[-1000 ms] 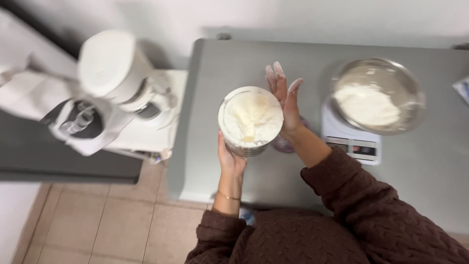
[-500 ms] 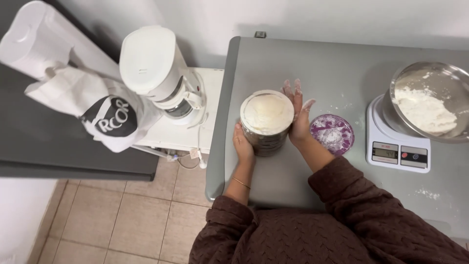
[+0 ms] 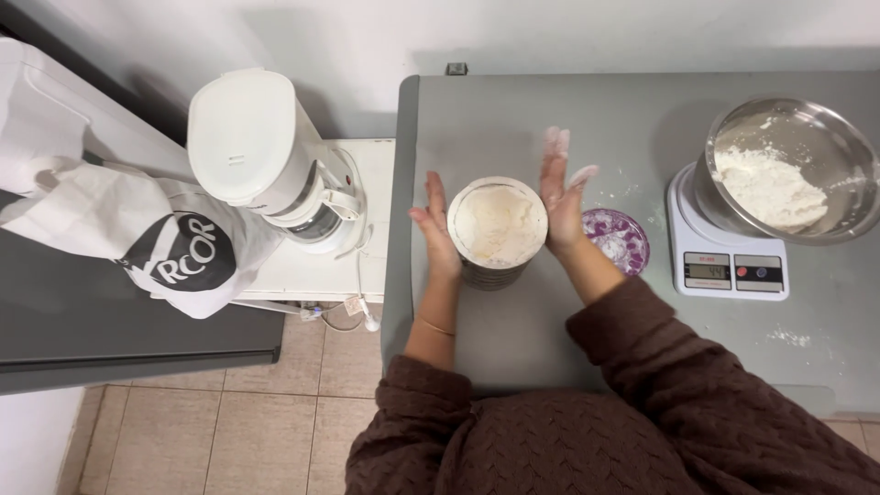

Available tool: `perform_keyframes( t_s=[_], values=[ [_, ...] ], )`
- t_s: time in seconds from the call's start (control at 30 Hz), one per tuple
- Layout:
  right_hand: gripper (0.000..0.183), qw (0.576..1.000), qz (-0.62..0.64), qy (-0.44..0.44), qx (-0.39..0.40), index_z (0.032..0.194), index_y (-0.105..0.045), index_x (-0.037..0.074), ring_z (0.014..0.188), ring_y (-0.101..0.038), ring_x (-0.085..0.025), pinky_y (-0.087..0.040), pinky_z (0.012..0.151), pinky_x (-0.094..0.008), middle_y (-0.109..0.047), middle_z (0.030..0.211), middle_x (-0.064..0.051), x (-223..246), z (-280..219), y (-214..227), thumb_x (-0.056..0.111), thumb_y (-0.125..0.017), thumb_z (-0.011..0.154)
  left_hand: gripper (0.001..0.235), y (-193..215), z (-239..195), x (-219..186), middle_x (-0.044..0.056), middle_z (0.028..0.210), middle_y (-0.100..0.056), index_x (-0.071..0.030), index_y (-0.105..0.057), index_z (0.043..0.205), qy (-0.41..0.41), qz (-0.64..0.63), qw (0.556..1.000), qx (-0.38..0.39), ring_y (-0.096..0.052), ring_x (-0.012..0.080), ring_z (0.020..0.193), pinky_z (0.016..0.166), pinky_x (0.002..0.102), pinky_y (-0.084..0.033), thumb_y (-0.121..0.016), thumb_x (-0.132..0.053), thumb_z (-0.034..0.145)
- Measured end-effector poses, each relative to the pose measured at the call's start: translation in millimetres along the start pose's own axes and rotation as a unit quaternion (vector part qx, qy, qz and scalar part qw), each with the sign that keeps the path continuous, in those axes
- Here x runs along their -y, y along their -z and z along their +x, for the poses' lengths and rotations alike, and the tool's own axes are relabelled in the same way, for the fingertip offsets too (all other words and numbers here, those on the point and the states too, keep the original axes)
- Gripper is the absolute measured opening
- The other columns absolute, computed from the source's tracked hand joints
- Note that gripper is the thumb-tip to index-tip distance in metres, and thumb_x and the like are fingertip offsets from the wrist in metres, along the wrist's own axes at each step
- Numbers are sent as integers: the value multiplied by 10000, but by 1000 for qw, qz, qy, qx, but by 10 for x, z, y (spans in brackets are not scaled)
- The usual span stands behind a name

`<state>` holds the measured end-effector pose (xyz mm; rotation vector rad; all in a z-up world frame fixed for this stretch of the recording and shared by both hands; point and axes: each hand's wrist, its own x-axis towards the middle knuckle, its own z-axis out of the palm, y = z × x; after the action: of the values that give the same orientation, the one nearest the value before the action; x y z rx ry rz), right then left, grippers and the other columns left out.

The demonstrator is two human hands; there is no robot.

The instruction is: Measure and weigh flour and sugar using a digital kitchen scale.

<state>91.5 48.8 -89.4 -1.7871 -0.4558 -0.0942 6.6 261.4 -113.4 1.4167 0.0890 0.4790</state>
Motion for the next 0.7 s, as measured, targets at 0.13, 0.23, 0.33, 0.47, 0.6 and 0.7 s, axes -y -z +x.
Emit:
perform_keyframes(
  t_s=[0.13, 0.23, 0.33, 0.47, 0.6, 0.7],
  values=[
    [979, 974, 228, 4, -18, 1672, 96, 106, 1658, 39, -232, 46, 1354, -424, 53, 1786, -107, -42, 91, -1, 776, -45, 972, 960, 34, 56, 120, 127, 1736, -171, -73, -171, 1649, 21, -77, 997, 7, -48, 270, 1624, 1288, 447, 76, 28, -730, 978],
    [968, 974, 228, 12, -7, 1674, 93, 119, 1653, 65, -218, 53, 1346, -416, 70, 1784, -85, -107, 121, -26, 773, -57, 977, 1003, 7, 46, -57, 151, 1737, -144, -58, -181, 1650, 32, -66, 997, 17, -43, 274, 1621, 1295, 444, 37, 21, -757, 960],
    [1007, 968, 250, -6, -2, 1687, 83, 120, 1632, 29, -254, 0, 1338, -448, 60, 1787, -94, -520, 168, 51, 800, -43, 955, 1011, -11, 51, -247, 185, 1721, -173, -47, -198, 1645, 58, -109, 992, 1, -163, 307, 1585, 1290, 448, -86, 8, -753, 951],
    [1059, 976, 216, 3, 6, 1683, 116, 129, 1642, 100, -244, 51, 1342, -451, 134, 1778, -85, 119, 109, 40, 846, -45, 920, 977, -51, 32, -416, 213, 1686, -299, -15, -273, 1613, 70, -102, 992, -3, -311, 324, 1558, 1285, 417, -181, -77, -744, 993],
    [1070, 986, 166, -7, 6, 1660, 181, 112, 1631, 199, -248, 103, 1323, -443, 233, 1755, -99, 549, 86, -38, 846, -6, 905, 947, -178, 6, -582, 207, 1642, -384, -5, -333, 1585, 66, -64, 996, -16, -373, 316, 1537, 1277, 417, -246, -125, -727, 1008],
    [1047, 992, 126, -6, 21, 1657, 141, 95, 1628, 186, -258, 123, 1313, -438, 201, 1753, -121, 454, 45, 18, 830, -5, 927, 955, -67, -39, -616, 212, 1625, -418, 9, -372, 1574, 65, 7, 998, 1, -327, 304, 1548, 1274, 399, -171, -133, -729, 1017]
  ],
)
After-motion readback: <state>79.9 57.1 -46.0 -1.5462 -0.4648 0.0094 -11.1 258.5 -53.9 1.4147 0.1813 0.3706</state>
